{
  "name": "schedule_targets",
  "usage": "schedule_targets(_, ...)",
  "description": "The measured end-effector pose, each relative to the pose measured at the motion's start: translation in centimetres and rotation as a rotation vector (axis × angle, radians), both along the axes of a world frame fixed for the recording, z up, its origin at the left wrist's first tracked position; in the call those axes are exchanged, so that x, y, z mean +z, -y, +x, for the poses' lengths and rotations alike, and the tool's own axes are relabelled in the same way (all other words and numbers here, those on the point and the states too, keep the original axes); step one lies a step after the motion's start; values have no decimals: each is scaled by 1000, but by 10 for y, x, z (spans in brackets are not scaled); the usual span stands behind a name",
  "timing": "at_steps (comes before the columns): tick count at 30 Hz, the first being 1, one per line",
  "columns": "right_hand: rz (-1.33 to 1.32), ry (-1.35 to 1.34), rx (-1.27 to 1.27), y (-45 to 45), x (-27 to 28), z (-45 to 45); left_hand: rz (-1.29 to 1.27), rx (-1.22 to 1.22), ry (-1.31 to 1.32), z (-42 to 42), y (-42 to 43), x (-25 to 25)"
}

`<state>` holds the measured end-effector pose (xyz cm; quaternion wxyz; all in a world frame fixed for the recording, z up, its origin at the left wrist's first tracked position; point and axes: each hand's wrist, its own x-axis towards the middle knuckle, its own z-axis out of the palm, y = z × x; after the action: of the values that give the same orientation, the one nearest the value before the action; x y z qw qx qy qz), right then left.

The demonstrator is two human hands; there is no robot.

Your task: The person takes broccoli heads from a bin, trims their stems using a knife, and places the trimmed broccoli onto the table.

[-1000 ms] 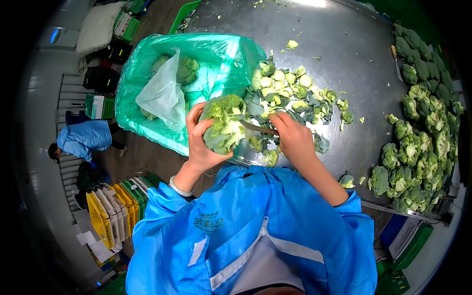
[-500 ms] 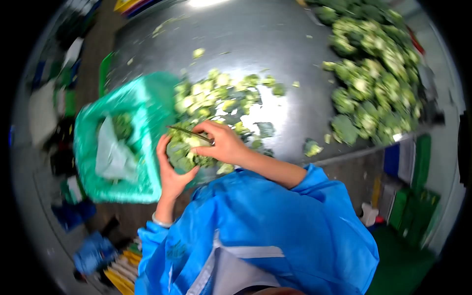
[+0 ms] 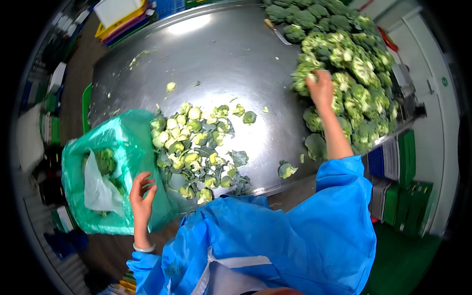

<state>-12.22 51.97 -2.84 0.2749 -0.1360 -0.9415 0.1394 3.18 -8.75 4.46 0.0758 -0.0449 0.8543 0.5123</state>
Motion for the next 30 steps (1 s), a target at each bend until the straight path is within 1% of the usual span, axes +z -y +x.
schedule_targets(1,65,31,0,-22,-12,-14,-17,5,-32,-1,1,0)
schedule_targets(3,133,228,3,-54,-39,-40,-78,65,-89,-1,15,1)
schedule_targets(4,135,270,108,-65,-55,-48,-88,90,-138,-1,24,1)
schedule_targets(5,111,384,127,-70,-67,-62,-108,126,-188,-2,35,2)
schedule_targets(6,220,596,107,-95,-103,-86,-131,177,-188,-1,48,6)
schedule_targets(7,155,676,191,-94,-109,-96,-155,227,-187,0,61,11)
schedule_targets(8,225,530,389,-124,-148,-110,-220,291,-216,3,76,13)
schedule_targets(9,244,574,395,-134,-162,-122,-281,340,-241,6,96,15)
schedule_targets(10,143,689,279,-119,-149,-127,-313,437,-258,12,122,12)
schedule_targets(11,114,708,322,-103,-131,-123,-335,516,-281,15,149,5)
schedule_targets(13,157,476,346,-74,-109,-109,-649,709,-341,21,215,-18)
schedule_targets(14,131,427,355,-50,-87,-99,-802,791,-365,23,243,-24)
schedule_targets(15,104,379,359,-25,-71,-85,-885,810,-310,21,262,-25)
schedule_targets(17,-11,392,376,10,-61,-58,-1038,832,-207,10,292,-27)
schedule_targets(18,-98,472,378,48,-37,-39,-1099,780,8,-2,301,-25)
schedule_targets(19,-138,474,423,67,-35,-23,-1044,719,-16,-11,324,-43)
schedule_targets(20,-146,406,578,83,-35,-9,-987,657,-40,-21,352,-79)
schedule_targets(21,-109,314,677,113,-27,7,-931,596,-66,-27,371,-105)
schedule_targets(22,8,314,725,114,-44,14,-883,475,47,-33,372,-118)
schedule_targets(23,-28,304,747,135,-44,27,-829,353,157,-44,362,-129)
schedule_targets(24,-14,334,780,159,-35,40,-896,341,81,-49,335,-129)
schedule_targets(25,-108,381,762,186,-26,53,-966,327,6,-49,297,-118)
schedule_targets(26,-149,407,747,205,-23,63,-965,117,29,-47,265,-96)
schedule_targets(27,-190,433,730,221,-23,72,-918,35,-13,-42,249,-104)
schedule_targets(29,-280,516,724,251,-26,85,-638,-290,264,-35,202,-79)
schedule_targets(30,-343,581,713,272,-16,89,-511,-435,191,-20,186,-83)
